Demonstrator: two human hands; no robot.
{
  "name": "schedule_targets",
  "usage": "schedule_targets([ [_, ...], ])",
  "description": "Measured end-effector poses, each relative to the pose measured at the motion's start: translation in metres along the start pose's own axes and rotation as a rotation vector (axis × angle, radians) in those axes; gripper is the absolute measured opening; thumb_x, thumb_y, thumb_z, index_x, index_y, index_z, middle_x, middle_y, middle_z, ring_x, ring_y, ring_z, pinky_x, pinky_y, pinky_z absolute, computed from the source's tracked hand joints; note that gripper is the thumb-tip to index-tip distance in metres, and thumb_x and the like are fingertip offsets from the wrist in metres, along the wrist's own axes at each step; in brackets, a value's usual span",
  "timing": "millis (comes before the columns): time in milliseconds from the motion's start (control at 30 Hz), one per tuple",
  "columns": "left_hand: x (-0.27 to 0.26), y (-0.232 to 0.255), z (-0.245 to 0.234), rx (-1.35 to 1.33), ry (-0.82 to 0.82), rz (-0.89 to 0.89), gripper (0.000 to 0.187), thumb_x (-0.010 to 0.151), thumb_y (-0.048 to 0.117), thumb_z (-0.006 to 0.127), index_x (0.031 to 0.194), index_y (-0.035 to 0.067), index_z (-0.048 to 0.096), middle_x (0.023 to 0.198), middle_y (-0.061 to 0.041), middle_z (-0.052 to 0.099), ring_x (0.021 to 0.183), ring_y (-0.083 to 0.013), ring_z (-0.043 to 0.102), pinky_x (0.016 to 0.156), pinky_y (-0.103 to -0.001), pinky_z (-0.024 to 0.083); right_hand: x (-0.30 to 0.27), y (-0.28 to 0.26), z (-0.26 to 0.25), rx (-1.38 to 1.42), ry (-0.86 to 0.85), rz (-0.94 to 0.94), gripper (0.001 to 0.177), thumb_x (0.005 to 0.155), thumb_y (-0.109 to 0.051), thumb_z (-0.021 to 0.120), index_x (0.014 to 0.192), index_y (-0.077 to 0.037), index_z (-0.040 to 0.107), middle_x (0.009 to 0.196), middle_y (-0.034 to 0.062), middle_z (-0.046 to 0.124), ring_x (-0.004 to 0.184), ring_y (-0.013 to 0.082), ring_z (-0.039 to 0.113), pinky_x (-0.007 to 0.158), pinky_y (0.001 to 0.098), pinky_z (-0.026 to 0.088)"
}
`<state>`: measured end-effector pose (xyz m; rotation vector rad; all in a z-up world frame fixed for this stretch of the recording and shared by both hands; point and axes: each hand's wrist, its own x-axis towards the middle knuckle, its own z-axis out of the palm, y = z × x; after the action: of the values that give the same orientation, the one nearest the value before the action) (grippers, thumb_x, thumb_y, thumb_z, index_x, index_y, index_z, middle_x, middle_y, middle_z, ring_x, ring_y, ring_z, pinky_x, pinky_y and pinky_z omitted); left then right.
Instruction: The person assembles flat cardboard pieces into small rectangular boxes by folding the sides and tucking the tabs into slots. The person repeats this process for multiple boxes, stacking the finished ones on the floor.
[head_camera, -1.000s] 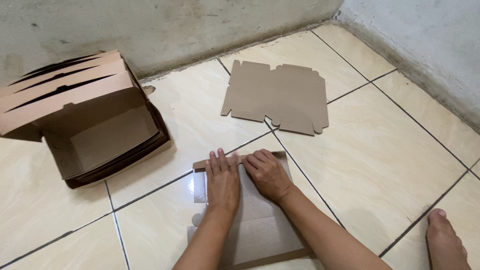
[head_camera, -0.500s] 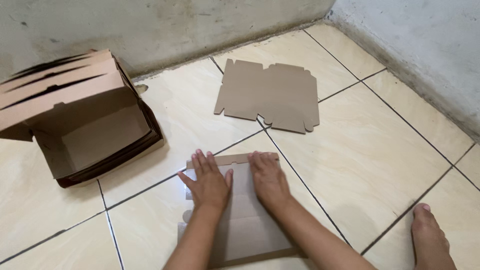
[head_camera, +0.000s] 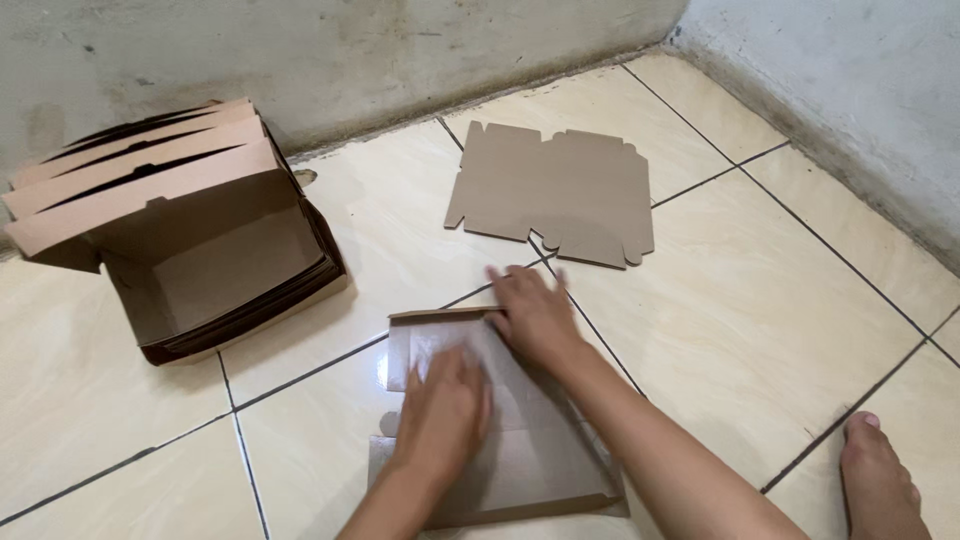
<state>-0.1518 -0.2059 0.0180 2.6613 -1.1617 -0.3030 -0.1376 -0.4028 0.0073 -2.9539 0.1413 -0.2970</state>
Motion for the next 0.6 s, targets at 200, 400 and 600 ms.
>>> schedule_targets([
  [200,-0.010,0.024,0.002,-0.074,-0.265,-0.081,0.065,0.099,0.040,0.060,0.145,0.000,0.041,0.161,-0.014,0.025,0.148,-0.0301,0.025,0.114,-0.062,0.032,0.042,0.022,0.017,0.041,0.013,-0.036,0.022,0.088,-0.001,0.054,0.106,-0.007,0.066,0.110,0.0127,0.068,0.113,0.0328,0.063,0.098,0.0488,0.051],
  [400,0.039,0.023,-0.008,-0.002,-0.289,-0.168,0.075,0.098,0.046,0.059,0.154,0.008,0.028,0.169,-0.016,0.000,0.155,-0.0308,0.009,0.115,-0.065,0.028,0.075,0.035,-0.030,-0.049,0.169,-0.191,0.022,0.084,-0.003,0.059,0.105,-0.005,0.065,0.097,0.0123,0.069,0.100,0.0338,0.066,0.079,0.0508,0.046],
  [600,0.070,0.025,-0.006,0.055,-0.223,-0.232,0.086,0.097,0.057,0.050,0.161,0.009,0.018,0.169,-0.013,0.004,0.153,-0.0293,0.008,0.114,-0.069,0.024,0.082,0.019,-0.049,-0.159,0.047,-0.164,0.018,0.089,-0.009,0.060,0.103,-0.016,0.068,0.094,0.0080,0.071,0.091,0.0300,0.071,0.079,0.0497,0.051],
])
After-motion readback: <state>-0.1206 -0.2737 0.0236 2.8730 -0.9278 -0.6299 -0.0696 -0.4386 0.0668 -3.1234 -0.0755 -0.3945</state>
